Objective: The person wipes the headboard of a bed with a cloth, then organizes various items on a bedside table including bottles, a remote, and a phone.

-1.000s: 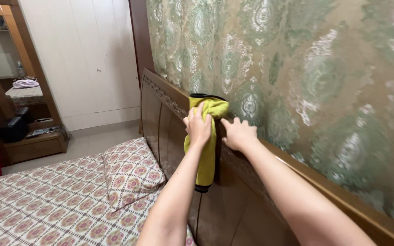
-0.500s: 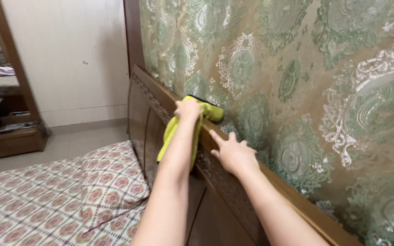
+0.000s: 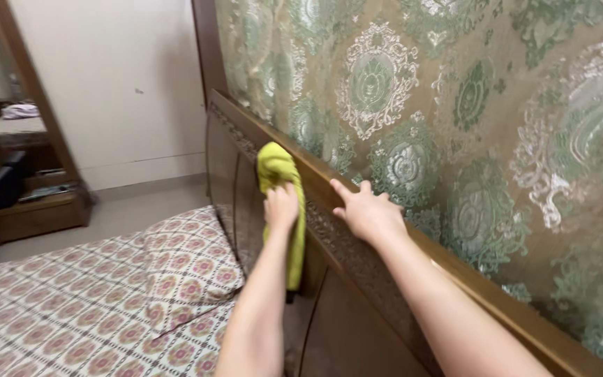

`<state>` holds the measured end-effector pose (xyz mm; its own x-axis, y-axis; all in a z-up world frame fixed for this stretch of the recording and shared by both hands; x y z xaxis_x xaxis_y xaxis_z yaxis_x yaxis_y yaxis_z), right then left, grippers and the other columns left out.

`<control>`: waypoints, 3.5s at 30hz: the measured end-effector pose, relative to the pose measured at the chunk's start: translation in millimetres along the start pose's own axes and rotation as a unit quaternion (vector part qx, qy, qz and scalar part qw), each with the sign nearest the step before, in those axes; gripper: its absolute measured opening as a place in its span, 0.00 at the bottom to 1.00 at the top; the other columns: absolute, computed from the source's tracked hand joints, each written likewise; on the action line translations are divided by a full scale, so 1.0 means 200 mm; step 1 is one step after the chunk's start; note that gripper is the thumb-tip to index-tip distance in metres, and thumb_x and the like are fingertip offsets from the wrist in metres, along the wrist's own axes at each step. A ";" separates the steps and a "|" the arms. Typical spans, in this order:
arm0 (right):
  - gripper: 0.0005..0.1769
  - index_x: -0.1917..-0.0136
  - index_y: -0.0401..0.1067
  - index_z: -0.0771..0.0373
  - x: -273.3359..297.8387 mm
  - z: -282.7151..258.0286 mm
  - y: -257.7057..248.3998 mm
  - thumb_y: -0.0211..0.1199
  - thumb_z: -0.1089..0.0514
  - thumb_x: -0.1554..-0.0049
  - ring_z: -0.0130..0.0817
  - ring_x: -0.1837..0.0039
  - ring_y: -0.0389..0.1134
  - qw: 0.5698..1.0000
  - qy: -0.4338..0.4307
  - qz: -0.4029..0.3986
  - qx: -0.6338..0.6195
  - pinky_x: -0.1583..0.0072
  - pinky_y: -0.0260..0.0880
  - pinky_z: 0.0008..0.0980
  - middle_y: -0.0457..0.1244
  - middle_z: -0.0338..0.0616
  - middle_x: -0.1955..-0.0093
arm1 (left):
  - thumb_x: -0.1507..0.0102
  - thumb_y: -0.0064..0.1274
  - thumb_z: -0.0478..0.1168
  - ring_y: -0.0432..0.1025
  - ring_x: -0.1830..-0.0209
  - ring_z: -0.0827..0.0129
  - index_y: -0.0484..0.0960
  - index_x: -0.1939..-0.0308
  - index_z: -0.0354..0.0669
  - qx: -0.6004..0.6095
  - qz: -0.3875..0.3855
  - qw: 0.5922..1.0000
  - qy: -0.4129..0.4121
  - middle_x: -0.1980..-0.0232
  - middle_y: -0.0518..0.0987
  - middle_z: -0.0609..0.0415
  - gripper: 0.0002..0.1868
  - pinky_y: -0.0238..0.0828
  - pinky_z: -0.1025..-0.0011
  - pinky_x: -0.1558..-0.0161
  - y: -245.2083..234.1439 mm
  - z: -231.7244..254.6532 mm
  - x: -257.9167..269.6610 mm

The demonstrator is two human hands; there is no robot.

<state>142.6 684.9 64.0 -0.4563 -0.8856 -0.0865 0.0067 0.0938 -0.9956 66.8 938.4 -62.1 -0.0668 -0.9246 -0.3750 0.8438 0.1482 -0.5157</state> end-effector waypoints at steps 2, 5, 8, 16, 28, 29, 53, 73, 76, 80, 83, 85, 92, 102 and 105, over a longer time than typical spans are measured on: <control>0.36 0.19 0.42 0.22 0.01 0.00 0.00 0.51 0.36 0.36 0.63 0.24 0.54 1.000 0.004 0.006 -0.012 0.30 0.56 0.72 0.45 0.51 0.19 | 0.29 0.32 0.58 0.70 0.38 0.39 0.79 0.42 0.41 -0.021 0.028 0.997 0.067 0.32 0.71 0.37 0.29 0.66 0.46 0.36 -0.06 0.06 0.29; 0.29 0.22 0.54 0.27 0.00 0.04 0.01 0.50 0.41 0.35 0.57 0.24 0.57 0.993 0.001 0.053 -0.107 0.28 0.59 0.62 0.53 0.48 0.22 | 0.31 0.35 0.60 0.68 0.37 0.37 0.72 0.33 0.43 0.028 -0.013 0.992 0.120 0.30 0.67 0.34 0.32 0.66 0.46 0.40 -0.18 0.22 0.72; 0.23 0.26 0.66 0.42 -0.05 0.15 -0.05 0.50 0.50 0.34 0.50 0.26 0.63 0.941 -0.081 0.194 -0.267 0.27 0.62 0.49 0.62 0.50 0.27 | 0.32 0.40 0.66 0.64 0.33 0.36 0.67 0.30 0.37 0.034 -0.025 0.984 0.175 0.28 0.63 0.29 0.40 0.63 0.47 0.36 -0.30 0.39 1.16; 0.22 0.32 0.70 0.58 0.93 0.18 0.00 0.57 0.55 0.39 0.54 0.27 0.58 0.838 -0.218 0.339 -0.369 0.28 0.57 0.45 0.56 0.58 0.28 | 0.38 0.50 0.52 0.65 0.37 0.41 0.75 0.39 0.33 0.043 -0.087 0.965 0.243 0.36 0.69 0.34 0.30 0.68 0.50 0.41 -0.56 0.73 2.31; 0.15 0.42 0.77 0.55 2.69 0.70 -0.10 0.59 0.52 0.40 0.47 0.30 0.62 0.916 -0.164 0.358 -0.082 0.25 0.49 0.55 0.66 0.48 0.36 | 0.36 0.52 0.49 0.70 0.50 0.44 0.78 0.46 0.39 0.124 -0.067 0.963 0.231 0.49 0.79 0.39 0.21 0.68 0.51 0.53 -0.83 1.16 3.65; 0.15 0.43 0.78 0.55 2.76 0.75 -0.09 0.59 0.51 0.40 0.45 0.30 0.62 0.930 -0.141 0.325 -0.092 0.25 0.52 0.51 0.66 0.46 0.36 | 0.39 0.54 0.49 0.69 0.50 0.41 0.77 0.42 0.36 0.191 -0.063 0.953 0.226 0.47 0.76 0.35 0.26 0.67 0.50 0.53 -0.87 1.17 3.79; 0.32 0.32 0.71 0.51 1.61 0.24 0.18 0.58 0.55 0.52 0.48 0.19 0.46 0.907 -0.183 0.310 0.219 0.24 0.31 0.61 0.53 0.51 0.21 | 0.33 0.43 0.64 0.57 0.33 0.36 0.76 0.39 0.40 0.086 0.004 0.995 0.043 0.27 0.60 0.32 0.34 0.59 0.42 0.37 -0.14 0.21 2.02; 0.36 0.23 0.61 0.53 0.67 -0.10 0.50 0.55 0.46 0.43 0.52 0.17 0.36 0.911 -0.217 0.178 0.304 0.23 0.28 0.58 0.44 0.47 0.15 | 0.33 0.22 0.77 0.61 0.22 0.46 0.67 0.23 0.48 0.015 -0.125 0.978 -0.167 0.24 0.69 0.40 0.49 0.49 0.46 0.22 0.53 -1.00 0.30; 0.36 0.24 0.63 0.53 0.68 -0.16 0.51 0.56 0.46 0.45 0.53 0.18 0.37 0.907 -0.232 0.186 0.297 0.23 0.29 0.58 0.46 0.48 0.16 | 0.35 0.25 0.78 0.53 0.21 0.46 0.58 0.22 0.48 0.049 -0.085 0.966 -0.239 0.22 0.59 0.38 0.50 0.42 0.48 0.24 0.78 -1.56 0.87; 0.33 0.27 0.66 0.53 0.70 -0.17 0.50 0.57 0.47 0.46 0.52 0.18 0.41 0.902 -0.230 0.210 0.299 0.23 0.32 0.57 0.49 0.49 0.18 | 0.33 0.30 0.73 0.68 0.33 0.45 0.69 0.29 0.47 0.071 -0.053 0.942 -0.322 0.30 0.71 0.41 0.42 0.63 0.50 0.34 0.85 -1.77 1.84; 0.28 0.31 0.68 0.52 0.72 -0.16 0.50 0.56 0.49 0.44 0.48 0.17 0.43 0.916 -0.237 0.187 0.265 0.21 0.34 0.54 0.50 0.45 0.20 | 0.31 0.31 0.70 0.78 0.46 0.41 0.87 0.53 0.44 -0.016 -0.062 0.938 -0.341 0.48 0.84 0.37 0.38 0.73 0.46 0.42 0.68 -1.44 1.89; 0.24 0.32 0.69 0.51 0.78 -0.15 0.53 0.55 0.51 0.42 0.45 0.17 0.43 0.929 -0.240 0.159 0.234 0.20 0.35 0.51 0.50 0.43 0.19 | 0.35 0.44 0.65 0.76 0.57 0.34 0.88 0.61 0.38 0.063 0.062 0.968 -0.234 0.58 0.80 0.30 0.32 0.71 0.41 0.54 0.37 -1.00 1.66; 0.36 0.22 0.58 0.70 1.39 0.04 0.46 0.52 0.64 0.44 0.51 0.17 0.47 0.903 -0.194 0.381 0.042 0.20 0.42 0.49 0.51 0.57 0.18 | 0.35 0.46 0.60 0.67 0.42 0.27 0.80 0.38 0.35 0.107 0.160 0.979 0.071 0.41 0.73 0.23 0.34 0.66 0.38 0.49 -0.26 0.22 1.76; 0.39 0.24 0.58 0.66 2.01 0.22 0.86 0.51 0.70 0.51 0.46 0.18 0.47 0.948 -0.208 0.239 0.005 0.22 0.44 0.49 0.51 0.52 0.20 | 0.32 0.34 0.67 0.69 0.39 0.39 0.77 0.36 0.42 0.034 -0.068 0.931 -0.356 0.36 0.70 0.33 0.37 0.67 0.48 0.39 0.34 -1.04 3.09; 0.40 0.24 0.57 0.66 2.09 0.28 0.90 0.52 0.69 0.52 0.47 0.18 0.47 0.959 -0.198 0.201 0.000 0.22 0.44 0.48 0.51 0.53 0.20 | 0.32 0.33 0.67 0.72 0.44 0.41 0.78 0.40 0.40 0.015 -0.086 0.925 -0.369 0.40 0.72 0.37 0.37 0.69 0.45 0.44 0.29 -0.84 3.13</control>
<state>2.6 305.5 -152.9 -0.0421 -0.8816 -0.4702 0.1114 0.4635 -0.8791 -16.0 426.0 -455.4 0.1722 -0.9229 0.3445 0.8694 -0.0221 -0.4936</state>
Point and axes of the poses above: each hand's wrist, its own x-axis away from the middle knuckle, its own y-axis out of the palm, z = x × y, the point moved 7 cm from there along -x, towards the middle knuckle
